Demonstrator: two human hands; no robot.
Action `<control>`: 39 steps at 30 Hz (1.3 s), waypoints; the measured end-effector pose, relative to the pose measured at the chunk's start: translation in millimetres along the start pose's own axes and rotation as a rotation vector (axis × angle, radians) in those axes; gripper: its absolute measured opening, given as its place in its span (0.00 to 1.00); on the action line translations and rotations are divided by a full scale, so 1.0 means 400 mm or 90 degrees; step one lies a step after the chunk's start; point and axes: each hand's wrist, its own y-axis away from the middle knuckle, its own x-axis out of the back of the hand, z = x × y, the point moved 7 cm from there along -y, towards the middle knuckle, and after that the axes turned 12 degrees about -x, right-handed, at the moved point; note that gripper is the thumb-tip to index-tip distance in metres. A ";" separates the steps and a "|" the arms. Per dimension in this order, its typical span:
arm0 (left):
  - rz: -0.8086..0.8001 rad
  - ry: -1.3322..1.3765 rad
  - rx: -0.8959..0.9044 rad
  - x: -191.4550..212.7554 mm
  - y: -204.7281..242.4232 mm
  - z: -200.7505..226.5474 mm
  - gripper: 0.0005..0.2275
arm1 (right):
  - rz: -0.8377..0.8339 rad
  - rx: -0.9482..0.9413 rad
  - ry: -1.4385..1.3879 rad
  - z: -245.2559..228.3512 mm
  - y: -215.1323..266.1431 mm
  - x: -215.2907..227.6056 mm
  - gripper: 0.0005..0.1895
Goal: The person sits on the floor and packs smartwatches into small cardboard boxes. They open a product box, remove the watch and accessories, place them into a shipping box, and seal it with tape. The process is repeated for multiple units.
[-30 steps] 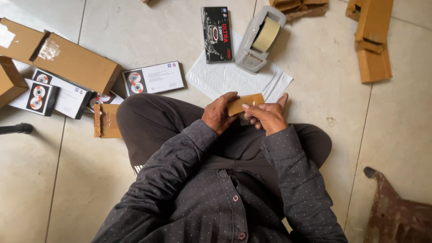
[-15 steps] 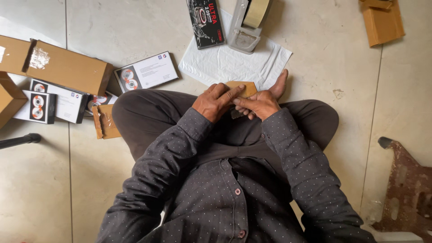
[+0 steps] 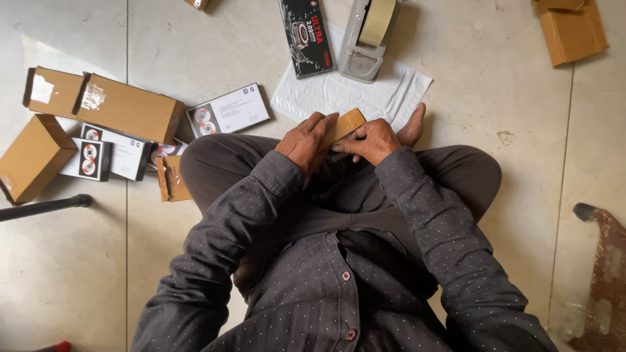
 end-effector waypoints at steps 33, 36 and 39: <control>0.038 -0.031 0.207 -0.004 -0.062 -0.101 0.24 | -0.203 -0.068 0.071 -0.015 -0.234 0.006 0.15; 0.044 -0.054 0.216 0.004 -0.083 -0.110 0.26 | -0.253 -0.114 -0.001 -0.020 -0.255 0.013 0.16; 0.038 -0.084 0.236 -0.006 -0.084 -0.123 0.25 | -0.243 -0.145 -0.109 0.025 -0.264 0.016 0.17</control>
